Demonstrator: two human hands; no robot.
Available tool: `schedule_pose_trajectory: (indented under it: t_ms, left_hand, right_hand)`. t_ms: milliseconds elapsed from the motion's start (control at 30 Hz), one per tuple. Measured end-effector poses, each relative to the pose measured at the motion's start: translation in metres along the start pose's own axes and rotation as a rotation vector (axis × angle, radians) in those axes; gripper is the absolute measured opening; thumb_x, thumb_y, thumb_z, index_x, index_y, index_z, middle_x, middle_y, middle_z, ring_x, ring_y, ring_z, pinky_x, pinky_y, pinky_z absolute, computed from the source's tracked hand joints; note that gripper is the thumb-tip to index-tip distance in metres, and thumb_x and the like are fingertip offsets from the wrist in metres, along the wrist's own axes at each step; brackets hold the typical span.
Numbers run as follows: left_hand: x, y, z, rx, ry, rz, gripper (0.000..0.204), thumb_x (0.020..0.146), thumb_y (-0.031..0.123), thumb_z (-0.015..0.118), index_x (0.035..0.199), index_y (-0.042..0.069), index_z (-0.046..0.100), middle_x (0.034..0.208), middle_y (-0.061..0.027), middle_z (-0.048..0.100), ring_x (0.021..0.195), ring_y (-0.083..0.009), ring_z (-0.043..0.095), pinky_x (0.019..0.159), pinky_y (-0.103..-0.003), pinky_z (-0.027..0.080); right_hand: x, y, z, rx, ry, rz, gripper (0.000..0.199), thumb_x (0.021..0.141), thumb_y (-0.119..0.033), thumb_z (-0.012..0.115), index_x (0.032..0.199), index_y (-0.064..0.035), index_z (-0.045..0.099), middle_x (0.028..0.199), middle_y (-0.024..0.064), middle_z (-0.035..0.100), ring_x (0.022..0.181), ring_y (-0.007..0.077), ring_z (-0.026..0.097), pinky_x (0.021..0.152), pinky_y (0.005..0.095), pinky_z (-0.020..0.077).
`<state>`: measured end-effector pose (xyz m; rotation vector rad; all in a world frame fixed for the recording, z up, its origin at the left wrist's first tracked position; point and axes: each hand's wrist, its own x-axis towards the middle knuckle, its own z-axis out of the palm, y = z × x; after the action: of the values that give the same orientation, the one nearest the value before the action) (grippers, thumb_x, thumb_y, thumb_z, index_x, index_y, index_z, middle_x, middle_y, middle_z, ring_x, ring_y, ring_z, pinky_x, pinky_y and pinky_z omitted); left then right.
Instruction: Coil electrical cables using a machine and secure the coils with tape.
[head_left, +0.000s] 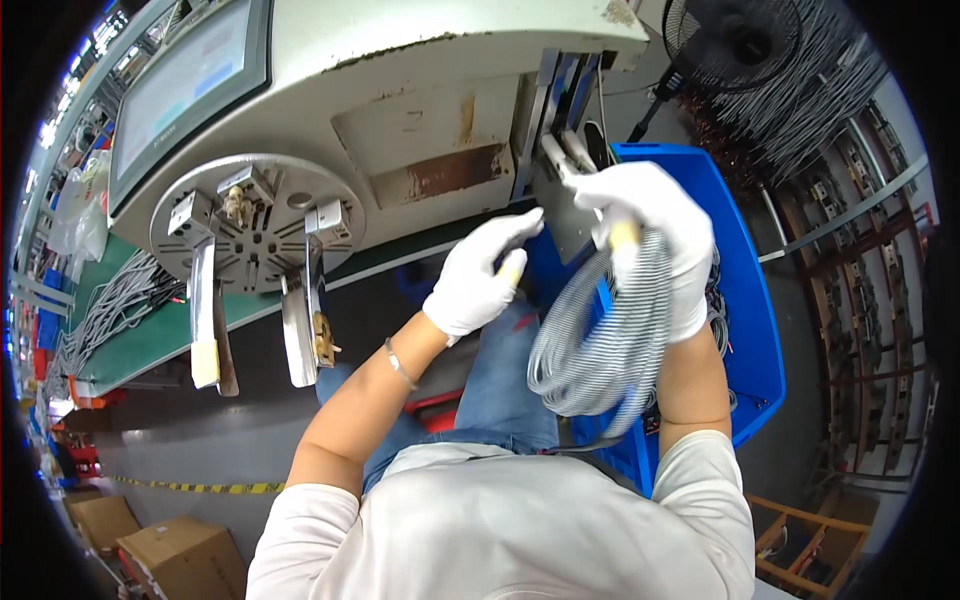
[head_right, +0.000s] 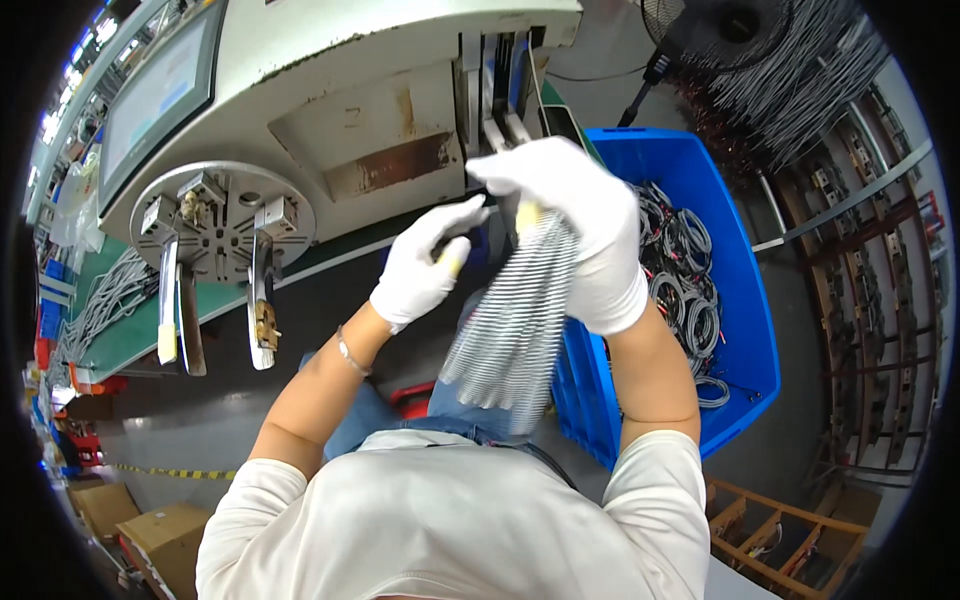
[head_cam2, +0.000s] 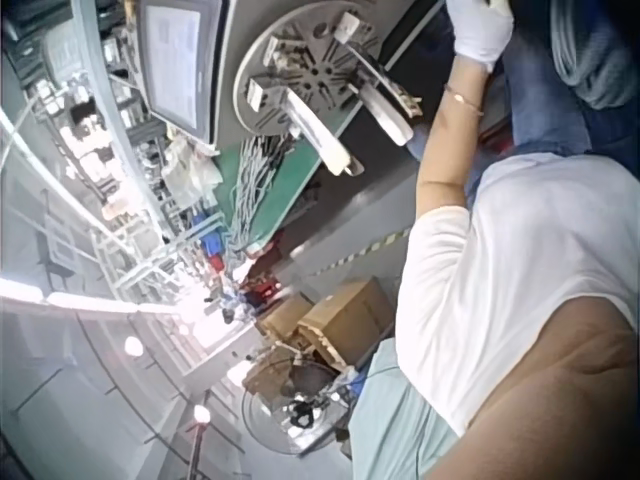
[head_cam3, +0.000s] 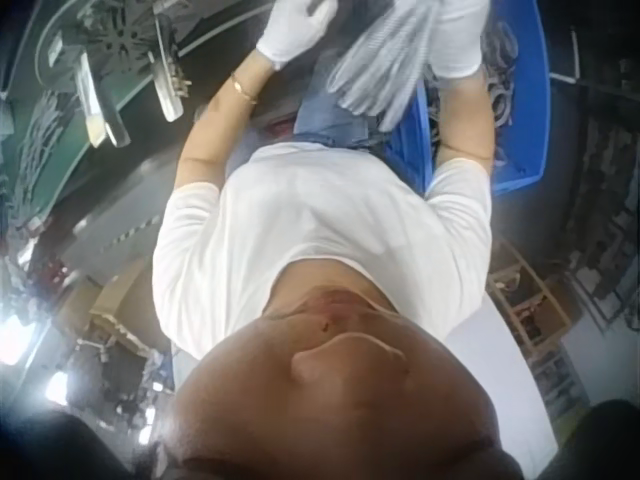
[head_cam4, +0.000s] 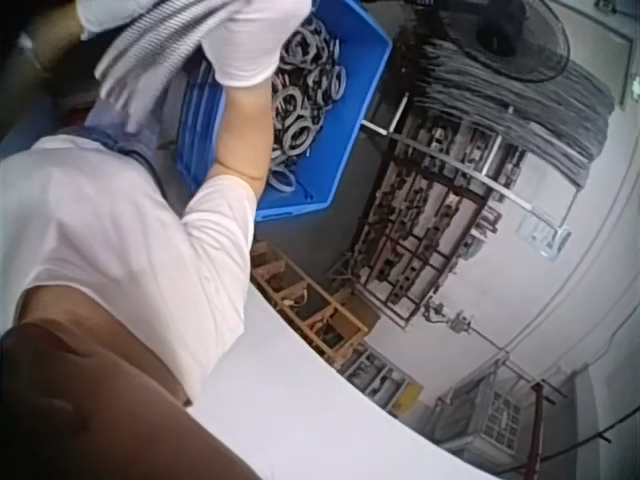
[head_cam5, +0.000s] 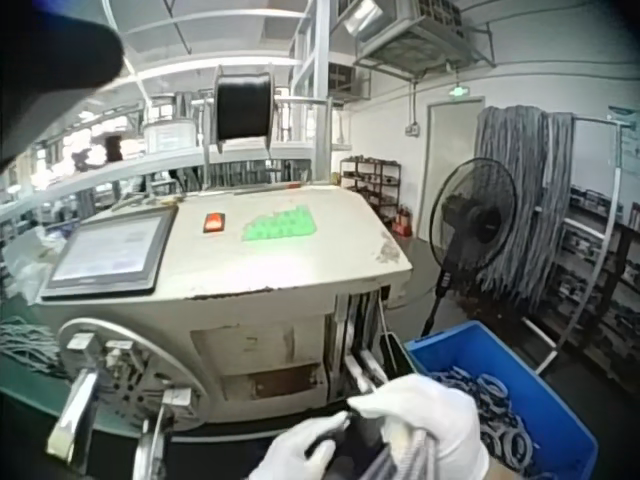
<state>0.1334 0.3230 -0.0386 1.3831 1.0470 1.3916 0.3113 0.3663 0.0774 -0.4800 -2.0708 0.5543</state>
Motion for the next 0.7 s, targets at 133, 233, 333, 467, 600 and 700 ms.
schedule_pose_trajectory:
  t_ms: [133,233,333,467,600,700]
  left_hand:
    - [-0.026,0.038,0.0,-0.587,-0.106,-0.236,0.058,0.084,0.019,0.066,0.135,0.001,0.044,0.114,-0.0125,0.061,0.108,-0.0185,0.057,0.095,-0.032,0.044]
    - [-0.039,0.069,0.01,0.023,-0.101,-0.152,0.06,0.082,0.014,0.067,0.136,0.003,0.043,0.111,-0.0126,0.062,0.104,-0.0192,0.059,0.094,-0.031,0.045]
    - [-0.043,0.063,0.006,0.361,-0.092,-0.125,0.059,0.08,0.01,0.069,0.133,0.004,0.045,0.107,-0.0127,0.063,0.099,-0.0197,0.061,0.091,-0.03,0.046]
    - [-0.049,0.03,-0.005,0.277,-0.082,-0.222,0.048,0.078,0.008,0.069,0.122,0.005,0.051,0.098,-0.0137,0.063,0.089,-0.0249,0.063,0.083,-0.031,0.048]
    - [-0.057,0.025,-0.005,0.143,-0.109,-0.295,0.031,0.079,0.008,0.067,0.108,0.004,0.055,0.089,-0.0136,0.063,0.079,-0.0283,0.063,0.074,-0.033,0.05]
    - [-0.056,0.042,-0.002,0.453,-0.144,-0.22,0.026,0.079,0.005,0.067,0.102,0.003,0.054,0.087,-0.0091,0.064,0.077,-0.0163,0.063,0.072,-0.027,0.051]
  right_hand:
    - [-0.018,-0.001,0.005,-0.528,-0.184,0.038,0.027,0.073,-0.006,0.063,0.099,-0.0059,0.067,0.09,0.0131,0.066,0.077,0.0207,0.068,0.067,0.0273,0.0521]
    - [-0.024,-0.012,0.012,-0.575,-0.263,0.159,0.024,0.072,-0.006,0.063,0.096,-0.0073,0.068,0.089,0.0124,0.066,0.071,0.0239,0.067,0.064,0.0281,0.052]
    - [-0.032,-0.017,0.012,-0.421,-0.36,0.337,0.023,0.072,-0.003,0.064,0.095,-0.0058,0.067,0.085,0.0114,0.066,0.068,0.023,0.066,0.063,0.028,0.0517]
    - [-0.044,-0.014,0.004,0.067,-0.461,0.767,0.021,0.072,0.003,0.064,0.093,-0.0014,0.065,0.076,0.0098,0.065,0.066,0.0171,0.064,0.064,0.0264,0.0507]
    - [-0.056,-0.005,0.022,0.132,-0.405,0.89,0.016,0.074,0.001,0.065,0.09,-0.0011,0.064,0.069,0.0084,0.064,0.058,0.014,0.062,0.057,0.0247,0.0488]
    - [-0.062,0.001,0.04,-0.223,-0.328,0.379,0.014,0.075,0.0,0.065,0.088,-0.0007,0.063,0.065,0.0071,0.063,0.053,0.0105,0.059,0.051,0.0238,0.0465]
